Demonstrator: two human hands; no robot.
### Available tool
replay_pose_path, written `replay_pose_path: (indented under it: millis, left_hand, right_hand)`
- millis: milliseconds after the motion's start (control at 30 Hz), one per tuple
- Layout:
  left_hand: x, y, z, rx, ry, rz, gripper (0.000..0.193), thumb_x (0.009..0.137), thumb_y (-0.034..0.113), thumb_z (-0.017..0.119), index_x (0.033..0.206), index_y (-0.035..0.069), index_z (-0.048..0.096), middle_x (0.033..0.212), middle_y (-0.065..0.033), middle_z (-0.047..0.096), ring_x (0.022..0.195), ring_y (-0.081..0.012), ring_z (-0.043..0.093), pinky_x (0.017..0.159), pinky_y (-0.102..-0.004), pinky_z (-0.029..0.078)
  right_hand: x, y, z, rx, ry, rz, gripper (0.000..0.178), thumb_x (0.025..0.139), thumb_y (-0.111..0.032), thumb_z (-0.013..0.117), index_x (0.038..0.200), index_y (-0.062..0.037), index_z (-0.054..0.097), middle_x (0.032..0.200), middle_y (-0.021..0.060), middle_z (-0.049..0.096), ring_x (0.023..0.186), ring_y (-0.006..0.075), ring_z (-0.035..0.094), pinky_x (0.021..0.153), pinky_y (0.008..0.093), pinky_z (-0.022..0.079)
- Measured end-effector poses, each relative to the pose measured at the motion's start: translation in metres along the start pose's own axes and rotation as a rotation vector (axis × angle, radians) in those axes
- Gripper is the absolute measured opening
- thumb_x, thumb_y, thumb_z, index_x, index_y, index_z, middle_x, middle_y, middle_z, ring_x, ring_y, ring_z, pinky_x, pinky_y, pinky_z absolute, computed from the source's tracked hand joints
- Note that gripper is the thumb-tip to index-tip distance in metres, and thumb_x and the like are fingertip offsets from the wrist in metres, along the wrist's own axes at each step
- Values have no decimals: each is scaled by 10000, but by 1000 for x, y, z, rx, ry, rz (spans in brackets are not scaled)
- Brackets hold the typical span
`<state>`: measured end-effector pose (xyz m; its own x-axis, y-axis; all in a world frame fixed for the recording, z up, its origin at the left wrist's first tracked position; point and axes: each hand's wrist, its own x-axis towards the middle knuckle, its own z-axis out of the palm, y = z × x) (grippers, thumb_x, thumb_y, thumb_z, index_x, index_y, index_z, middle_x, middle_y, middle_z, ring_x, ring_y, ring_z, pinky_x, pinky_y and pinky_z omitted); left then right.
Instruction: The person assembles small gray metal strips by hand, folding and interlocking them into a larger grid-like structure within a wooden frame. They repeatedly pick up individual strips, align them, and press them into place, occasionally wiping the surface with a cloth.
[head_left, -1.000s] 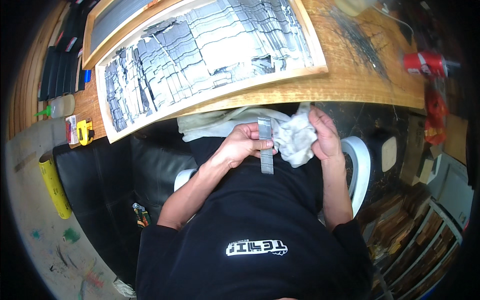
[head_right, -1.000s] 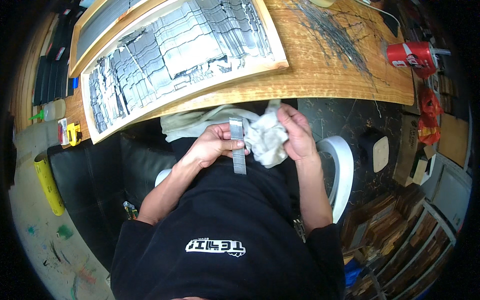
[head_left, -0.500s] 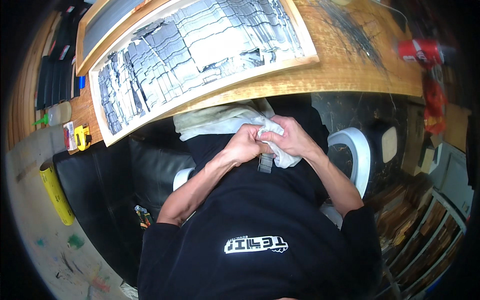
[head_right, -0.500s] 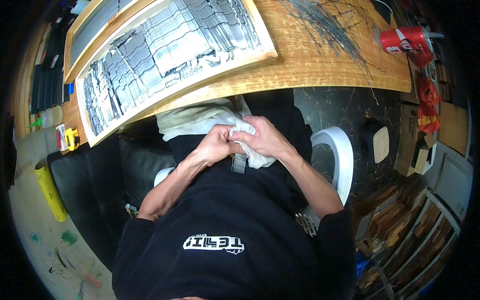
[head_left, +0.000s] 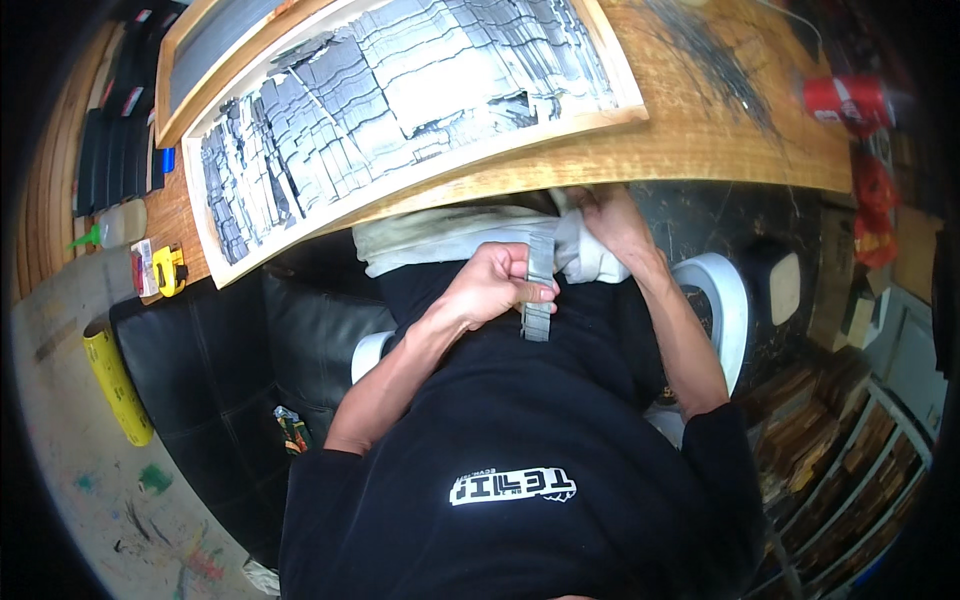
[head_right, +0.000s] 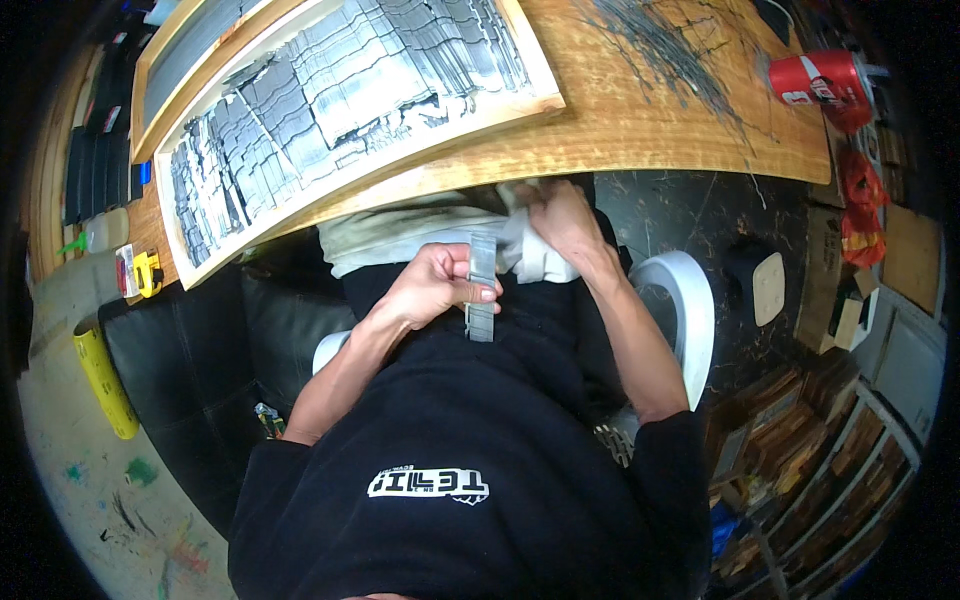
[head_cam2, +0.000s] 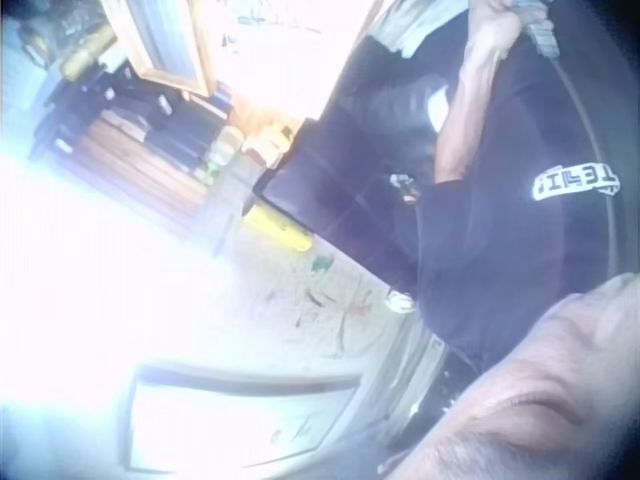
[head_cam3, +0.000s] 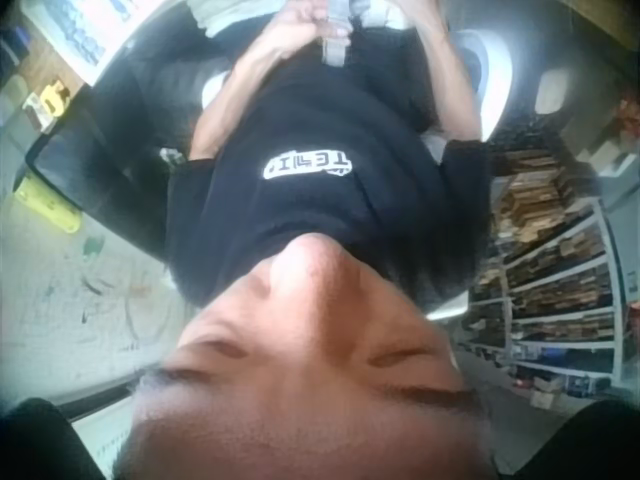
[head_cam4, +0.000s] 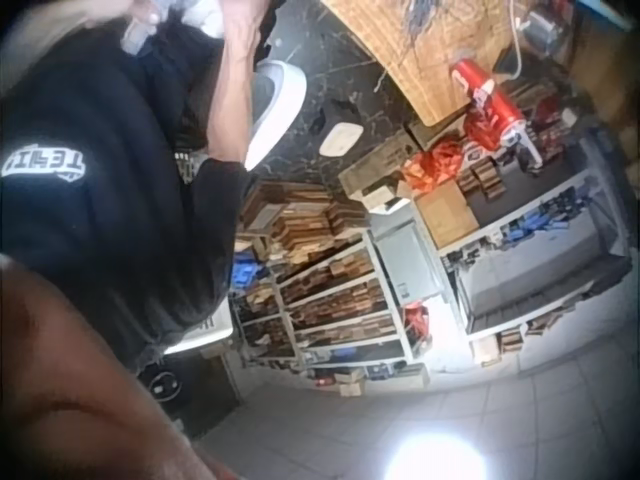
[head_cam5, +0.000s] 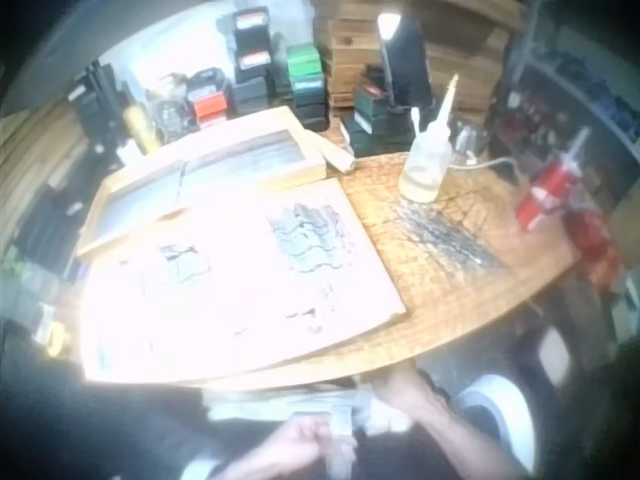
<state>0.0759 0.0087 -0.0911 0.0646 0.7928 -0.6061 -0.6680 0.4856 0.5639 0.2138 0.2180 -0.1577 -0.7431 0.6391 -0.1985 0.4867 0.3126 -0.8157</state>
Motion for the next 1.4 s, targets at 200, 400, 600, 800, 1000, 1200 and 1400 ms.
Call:
replay_pose_path:
  millis: [200, 400, 600, 800, 1000, 1200, 1400]
  left_hand:
    - [-23, 25, -1, -170, 240, 83, 400, 911, -63, 778, 1285, -2, 652, 1061, -127, 779, 949, -269, 792, 828, -388, 664]
    - [-31, 44, 15, -227, 186, 137, 327, 1120, 274, 568, 1323, 26, 632, 1115, -140, 758, 1030, -303, 780, 885, -418, 652]
    - [-41, 49, 28, -283, 234, 194, 304, 1120, 228, 563, 1341, 25, 614, 1129, -137, 739, 1060, -309, 771, 915, -429, 647]
    - [-47, 43, 31, -348, 237, 252, 273, 1101, 162, 594, 1333, 21, 622, 1140, -147, 745, 1059, -309, 770, 924, -429, 647]
    - [-53, 59, 27, -188, 187, 159, 204, 1060, 122, 660, 1229, 14, 698, 1132, -161, 778, 991, -300, 788, 843, -403, 671]
    - [-51, 79, 22, -57, 171, 144, 230, 982, 96, 767, 1190, 9, 720, 1083, -158, 793, 950, -268, 798, 771, -359, 676]
    - [-48, 88, 15, -32, 120, 73, 252, 997, 128, 756, 1221, 17, 726, 1093, -152, 792, 990, -278, 793, 788, -353, 664]
  right_hand:
    - [-55, -115, -64, -489, 216, -170, 352, 911, -219, 795, 1082, 38, 626, 1052, 214, 656, 1006, 428, 612, 928, 505, 482]
    - [-122, -126, -44, 439, -387, -63, 334, 842, -65, 895, 1063, 8, 655, 1068, 108, 747, 892, 154, 731, 776, 296, 629]
    - [-127, -122, -21, 435, -262, -79, 210, 872, -21, 851, 1060, 26, 769, 937, 121, 790, 792, 179, 774, 689, 284, 615]
    - [-124, -129, -21, 338, -287, -273, 194, 879, 43, 793, 1071, 12, 784, 917, 116, 791, 783, 204, 777, 675, 280, 606]
    - [-134, -130, -17, 415, -212, -308, 208, 855, 26, 834, 1058, 9, 793, 929, 140, 801, 821, 221, 797, 707, 293, 624]
    - [-140, -137, 3, 508, -135, -260, 224, 870, 31, 822, 1091, 31, 785, 1016, 162, 810, 875, 231, 805, 779, 306, 647]
    - [-135, -137, 2, 492, -167, -241, 204, 851, 21, 836, 1047, 27, 781, 1034, 162, 801, 894, 244, 800, 795, 319, 640]
